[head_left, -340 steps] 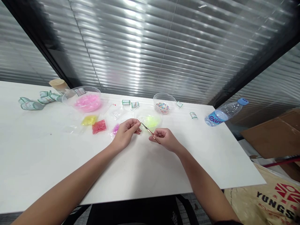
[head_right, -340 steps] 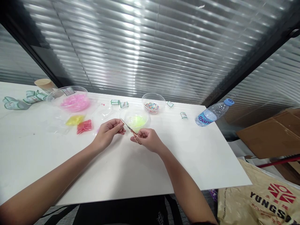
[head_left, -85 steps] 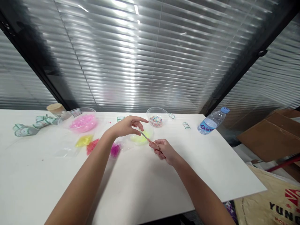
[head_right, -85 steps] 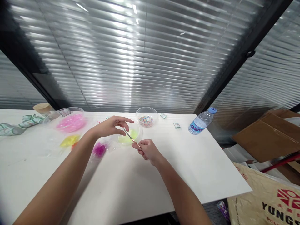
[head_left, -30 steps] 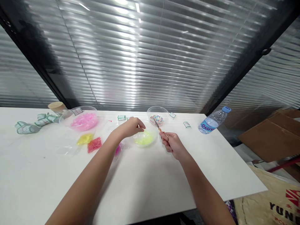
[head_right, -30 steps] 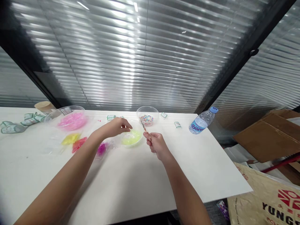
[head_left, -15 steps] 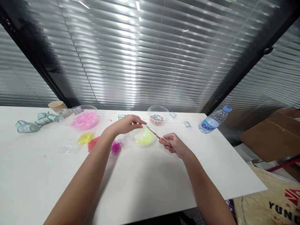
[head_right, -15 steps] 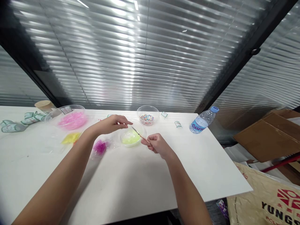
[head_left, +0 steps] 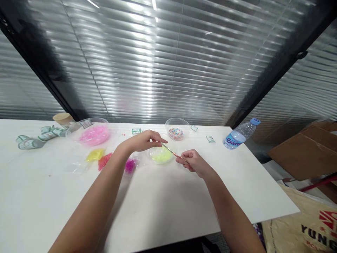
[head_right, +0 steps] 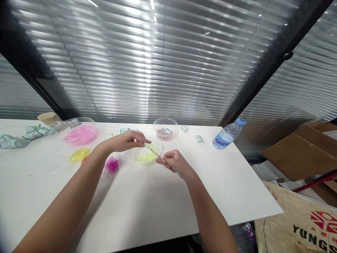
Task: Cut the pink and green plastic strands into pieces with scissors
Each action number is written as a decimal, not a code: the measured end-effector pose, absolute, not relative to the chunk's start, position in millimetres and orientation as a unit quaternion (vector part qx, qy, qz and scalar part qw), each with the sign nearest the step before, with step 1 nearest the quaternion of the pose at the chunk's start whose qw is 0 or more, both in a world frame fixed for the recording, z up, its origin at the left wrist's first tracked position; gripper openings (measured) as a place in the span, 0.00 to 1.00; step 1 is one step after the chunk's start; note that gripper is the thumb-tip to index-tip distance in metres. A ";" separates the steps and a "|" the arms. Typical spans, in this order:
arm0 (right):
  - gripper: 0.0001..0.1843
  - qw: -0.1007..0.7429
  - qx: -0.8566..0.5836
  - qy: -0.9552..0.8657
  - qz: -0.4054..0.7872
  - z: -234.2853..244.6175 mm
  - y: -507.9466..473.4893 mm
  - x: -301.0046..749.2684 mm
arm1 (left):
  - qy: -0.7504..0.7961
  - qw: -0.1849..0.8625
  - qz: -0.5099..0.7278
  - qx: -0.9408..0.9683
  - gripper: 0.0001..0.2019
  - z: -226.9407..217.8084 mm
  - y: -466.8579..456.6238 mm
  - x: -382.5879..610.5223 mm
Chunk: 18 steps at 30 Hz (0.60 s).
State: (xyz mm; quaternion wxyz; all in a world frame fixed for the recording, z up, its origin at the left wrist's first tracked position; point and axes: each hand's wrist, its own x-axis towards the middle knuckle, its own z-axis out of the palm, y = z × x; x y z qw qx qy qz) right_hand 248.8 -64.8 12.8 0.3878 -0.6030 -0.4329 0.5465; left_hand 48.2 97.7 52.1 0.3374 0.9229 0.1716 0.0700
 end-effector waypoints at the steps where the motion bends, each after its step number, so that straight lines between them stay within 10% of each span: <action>1: 0.28 0.387 -0.604 -0.431 0.547 12.8 -64.9 249.0 | 0.169 0.340 0.067 0.923 0.15 52.0 97.5 48.5; 18: 0.28 0.383 -0.612 -0.449 0.526 13.8 -65.0 248.4 | 0.175 0.339 0.040 0.924 0.14 54.7 93.1 51.8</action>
